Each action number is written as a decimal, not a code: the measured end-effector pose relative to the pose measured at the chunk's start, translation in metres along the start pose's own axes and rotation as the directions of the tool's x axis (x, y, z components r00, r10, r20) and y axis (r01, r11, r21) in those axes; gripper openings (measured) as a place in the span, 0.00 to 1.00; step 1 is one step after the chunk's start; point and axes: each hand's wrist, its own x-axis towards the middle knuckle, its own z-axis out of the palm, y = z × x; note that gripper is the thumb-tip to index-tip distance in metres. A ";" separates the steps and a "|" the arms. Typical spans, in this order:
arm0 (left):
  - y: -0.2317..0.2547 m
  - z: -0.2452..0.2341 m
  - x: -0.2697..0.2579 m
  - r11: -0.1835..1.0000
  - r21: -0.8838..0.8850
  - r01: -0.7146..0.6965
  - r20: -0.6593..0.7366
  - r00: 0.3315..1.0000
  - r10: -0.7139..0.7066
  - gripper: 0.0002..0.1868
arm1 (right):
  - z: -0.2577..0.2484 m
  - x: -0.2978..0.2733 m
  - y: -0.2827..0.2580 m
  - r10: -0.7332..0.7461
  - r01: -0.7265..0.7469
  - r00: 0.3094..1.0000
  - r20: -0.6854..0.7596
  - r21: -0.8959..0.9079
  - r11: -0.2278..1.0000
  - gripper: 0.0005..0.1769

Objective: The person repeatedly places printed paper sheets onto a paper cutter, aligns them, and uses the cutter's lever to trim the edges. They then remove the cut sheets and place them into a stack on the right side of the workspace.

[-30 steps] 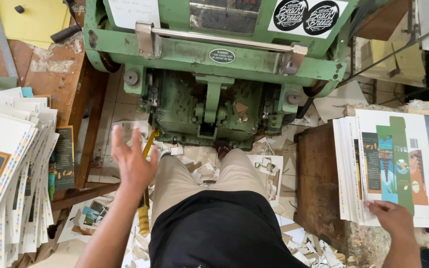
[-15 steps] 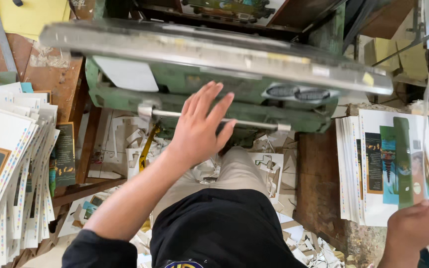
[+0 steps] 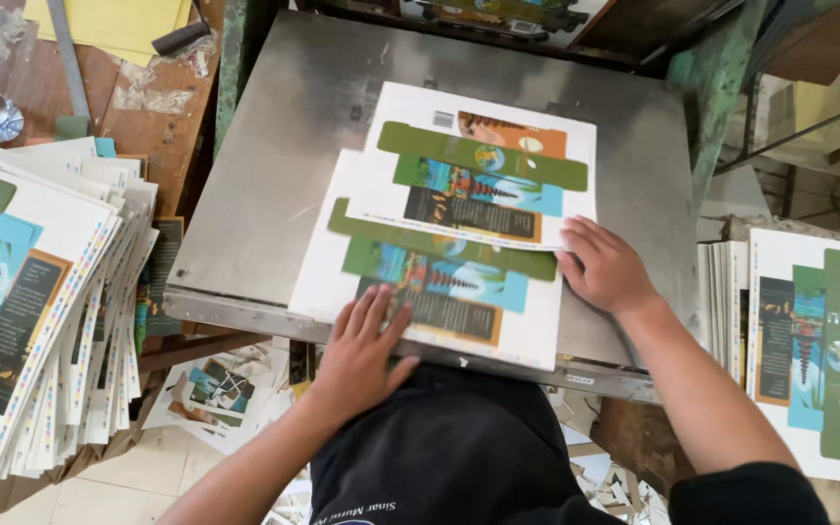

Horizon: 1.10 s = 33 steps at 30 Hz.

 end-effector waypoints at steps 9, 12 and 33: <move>-0.104 -0.103 -0.105 0.878 0.326 0.352 -0.290 0.921 -0.261 0.41 | -0.072 0.159 -0.009 0.484 -0.651 0.451 0.750 -0.094 0.753 0.45; -0.176 -0.116 -0.138 0.714 0.493 0.497 -0.595 0.791 -0.139 0.20 | -0.097 0.149 -0.017 0.456 -0.618 0.670 0.586 0.099 0.780 0.40; -0.097 -0.015 0.012 0.782 0.014 0.624 -0.190 0.769 -0.610 0.43 | -0.199 -0.278 0.055 0.909 -0.869 -0.257 0.327 -0.490 -0.069 0.32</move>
